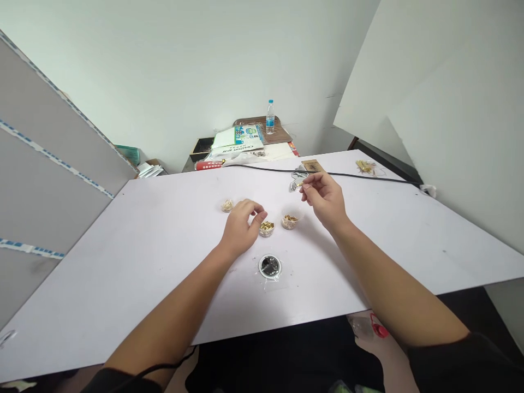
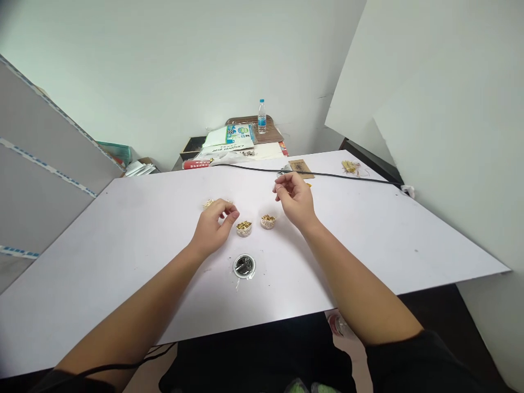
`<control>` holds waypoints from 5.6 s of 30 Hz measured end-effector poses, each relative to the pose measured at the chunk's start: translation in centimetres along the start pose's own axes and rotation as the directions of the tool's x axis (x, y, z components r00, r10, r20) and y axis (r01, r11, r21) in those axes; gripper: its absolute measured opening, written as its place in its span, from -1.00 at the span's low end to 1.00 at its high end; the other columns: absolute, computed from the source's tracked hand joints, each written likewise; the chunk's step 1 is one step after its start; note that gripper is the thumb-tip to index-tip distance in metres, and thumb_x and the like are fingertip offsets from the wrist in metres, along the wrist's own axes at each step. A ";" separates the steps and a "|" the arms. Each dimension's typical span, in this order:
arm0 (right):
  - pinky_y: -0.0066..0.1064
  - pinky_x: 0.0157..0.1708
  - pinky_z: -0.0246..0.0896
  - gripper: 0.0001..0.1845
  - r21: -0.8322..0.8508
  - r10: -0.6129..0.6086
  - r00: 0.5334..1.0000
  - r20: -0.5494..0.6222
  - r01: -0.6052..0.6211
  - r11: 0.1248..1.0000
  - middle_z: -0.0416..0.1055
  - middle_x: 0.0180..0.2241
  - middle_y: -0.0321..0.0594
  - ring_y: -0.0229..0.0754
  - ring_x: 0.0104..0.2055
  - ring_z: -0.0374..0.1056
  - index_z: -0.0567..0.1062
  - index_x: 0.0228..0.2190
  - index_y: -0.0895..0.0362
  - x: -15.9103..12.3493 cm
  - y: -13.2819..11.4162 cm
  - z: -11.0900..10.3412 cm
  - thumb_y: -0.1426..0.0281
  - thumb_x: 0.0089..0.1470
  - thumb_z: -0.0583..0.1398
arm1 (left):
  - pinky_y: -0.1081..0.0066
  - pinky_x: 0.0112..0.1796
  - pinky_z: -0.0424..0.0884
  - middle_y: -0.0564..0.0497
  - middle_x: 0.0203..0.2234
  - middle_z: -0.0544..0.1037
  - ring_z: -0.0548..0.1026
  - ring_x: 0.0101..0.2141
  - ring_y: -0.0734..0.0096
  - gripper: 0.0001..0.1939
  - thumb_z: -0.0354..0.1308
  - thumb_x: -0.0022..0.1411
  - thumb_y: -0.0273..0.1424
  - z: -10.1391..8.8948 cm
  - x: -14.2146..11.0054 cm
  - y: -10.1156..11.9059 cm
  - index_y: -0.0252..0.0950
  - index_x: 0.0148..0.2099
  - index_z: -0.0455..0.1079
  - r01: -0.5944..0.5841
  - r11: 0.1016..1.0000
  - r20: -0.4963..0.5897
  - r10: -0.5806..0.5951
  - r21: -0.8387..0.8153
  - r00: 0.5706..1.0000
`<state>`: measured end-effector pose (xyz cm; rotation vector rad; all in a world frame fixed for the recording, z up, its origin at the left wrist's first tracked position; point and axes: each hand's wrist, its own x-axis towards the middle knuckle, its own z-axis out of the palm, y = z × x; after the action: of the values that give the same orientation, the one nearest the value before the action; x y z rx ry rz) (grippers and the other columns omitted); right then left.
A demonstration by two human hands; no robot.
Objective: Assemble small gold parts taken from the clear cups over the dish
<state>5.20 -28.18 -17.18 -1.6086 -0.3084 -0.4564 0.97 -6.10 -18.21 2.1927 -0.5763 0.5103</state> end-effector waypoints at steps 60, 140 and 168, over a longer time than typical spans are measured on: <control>-0.33 -0.36 0.25 -0.47 -0.305 0.236 0.687 0.687 -0.022 0.952 0.47 -0.42 -0.29 -0.16 -0.35 0.37 0.45 -0.29 0.17 0.6 6.7 -1.6 0.25 -0.33 0.45 | -0.13 0.02 0.21 -0.01 0.27 0.20 0.10 0.14 -0.22 -0.85 0.28 -0.05 -0.48 5.6 11.2 3.3 -0.11 -0.41 0.61 -0.416 0.849 0.855 -0.077 0.327 0.513; -0.36 -0.38 0.16 -0.70 -0.233 -0.277 0.821 0.499 0.434 0.870 0.42 -0.49 -0.22 -0.23 -0.42 0.30 0.42 -0.45 0.14 -0.7 0.8 0.1 0.20 0.20 0.13 | 0.33 -0.25 0.29 -0.05 -0.27 0.55 0.44 -0.27 0.31 -0.77 0.09 0.29 -0.34 -2.3 8.7 2.2 -0.27 -0.24 0.57 -0.382 0.884 0.629 0.139 0.270 0.765; -0.42 -0.47 0.21 -0.61 0.212 -0.146 0.911 0.386 0.067 0.975 0.35 -0.47 -0.26 -0.31 -0.49 0.26 0.39 -0.41 0.13 -2.7 -0.6 2.2 0.05 0.21 0.14 | 0.29 -0.29 0.46 -0.02 -0.35 0.48 0.52 -0.37 0.39 -0.76 0.33 0.14 -0.25 0.1 4.1 2.3 -0.33 -0.28 0.48 0.148 0.806 0.198 -0.040 -0.574 0.979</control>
<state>2.79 -25.74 -17.98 -1.4879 -0.7333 -0.1664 3.09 -8.43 -14.70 1.6606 -0.6162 0.0557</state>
